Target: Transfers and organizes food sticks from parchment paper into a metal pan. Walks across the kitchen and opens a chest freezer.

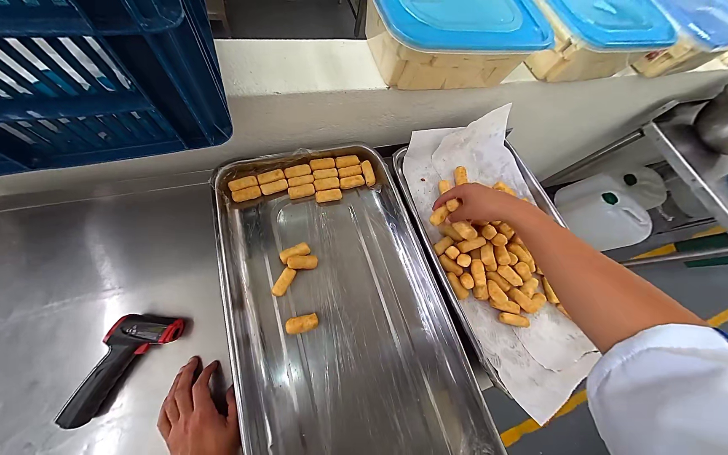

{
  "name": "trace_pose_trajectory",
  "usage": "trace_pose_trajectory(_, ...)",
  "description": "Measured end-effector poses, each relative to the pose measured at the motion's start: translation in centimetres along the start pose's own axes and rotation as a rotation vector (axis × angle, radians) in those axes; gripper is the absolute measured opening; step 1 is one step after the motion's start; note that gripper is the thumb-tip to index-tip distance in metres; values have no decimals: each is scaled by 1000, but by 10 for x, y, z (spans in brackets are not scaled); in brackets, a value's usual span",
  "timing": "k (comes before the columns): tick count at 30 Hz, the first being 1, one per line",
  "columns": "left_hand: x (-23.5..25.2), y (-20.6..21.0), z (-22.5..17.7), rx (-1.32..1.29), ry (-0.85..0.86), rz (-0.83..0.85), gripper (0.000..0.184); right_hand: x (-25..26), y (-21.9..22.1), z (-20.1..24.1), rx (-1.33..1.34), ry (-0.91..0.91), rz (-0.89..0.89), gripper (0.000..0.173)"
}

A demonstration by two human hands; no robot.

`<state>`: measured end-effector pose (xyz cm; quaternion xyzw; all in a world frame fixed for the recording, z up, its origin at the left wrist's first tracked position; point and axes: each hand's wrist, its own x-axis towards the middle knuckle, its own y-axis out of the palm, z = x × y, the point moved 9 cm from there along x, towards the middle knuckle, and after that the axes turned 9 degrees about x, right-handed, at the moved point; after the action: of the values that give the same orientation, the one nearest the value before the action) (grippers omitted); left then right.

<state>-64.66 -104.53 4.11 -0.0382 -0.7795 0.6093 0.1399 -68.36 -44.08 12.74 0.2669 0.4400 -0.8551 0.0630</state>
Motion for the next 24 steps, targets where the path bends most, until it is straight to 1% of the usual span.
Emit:
trace_pose_trajectory(2,0,1,1,1,-2,-1,59,-21,-1,33,193,-60,-93,34)
trace_pose_trajectory(3,-1,2,2,2,0,1,58,-31,10,57,296,-111,-104,35)
trace_pose_trajectory(4,-1,4,2,2,7,-7,58,-38,32,82,389,-170,-81,35)
trace_pose_trajectory(6,0,4,1,6,27,-16,56,-38,96,130,478,-280,56,36)
trace_pose_trajectory(8,0,2,0,13,37,-25,54,-36,160,167,420,-335,205,35)
trace_pose_trajectory(9,0,1,-1,15,39,-23,53,-37,180,176,395,-337,278,36)
trace_pose_trajectory(10,0,1,-2,17,39,-23,51,-39,186,178,393,-342,319,40)
trace_pose_trajectory(11,1,1,-2,19,35,-23,51,-41,176,173,411,-353,299,44)
trace_pose_trajectory(12,1,1,-1,22,34,-22,52,-41,153,160,434,-355,223,44)
trace_pose_trajectory(13,0,1,-1,23,37,-23,53,-40,121,139,449,-322,106,41)
trace_pose_trajectory(15,-1,1,0,23,34,-22,54,-34,39,74,321,-185,-221,34)
trace_pose_trajectory(16,-1,2,0,21,33,-20,55,-28,0,33,220,-90,-360,38)
trace_pose_trajectory(17,-1,2,0,17,33,-24,55,-22,-30,-10,135,14,-453,48)
trace_pose_trajectory(18,-1,2,0,15,34,-28,54,-15,-51,-52,79,115,-504,63)
trace_pose_trajectory(19,0,2,0,11,35,-30,54,-8,-61,-91,46,219,-518,78)
trace_pose_trajectory(20,0,2,1,7,35,-28,55,-2,-62,-124,28,323,-500,90)
trace_pose_trajectory(21,1,2,1,7,35,-25,55,1,-57,-146,22,416,-456,97)
trace_pose_trajectory(22,1,2,0,6,37,-22,56,6,-48,-157,17,465,-416,100)
trace_pose_trajectory(23,1,2,0,9,37,-19,56,11,-42,-160,4,466,-392,96)
trace_pose_trajectory(24,1,3,0,12,34,-16,57,16,-38,-156,-29,427,-375,87)
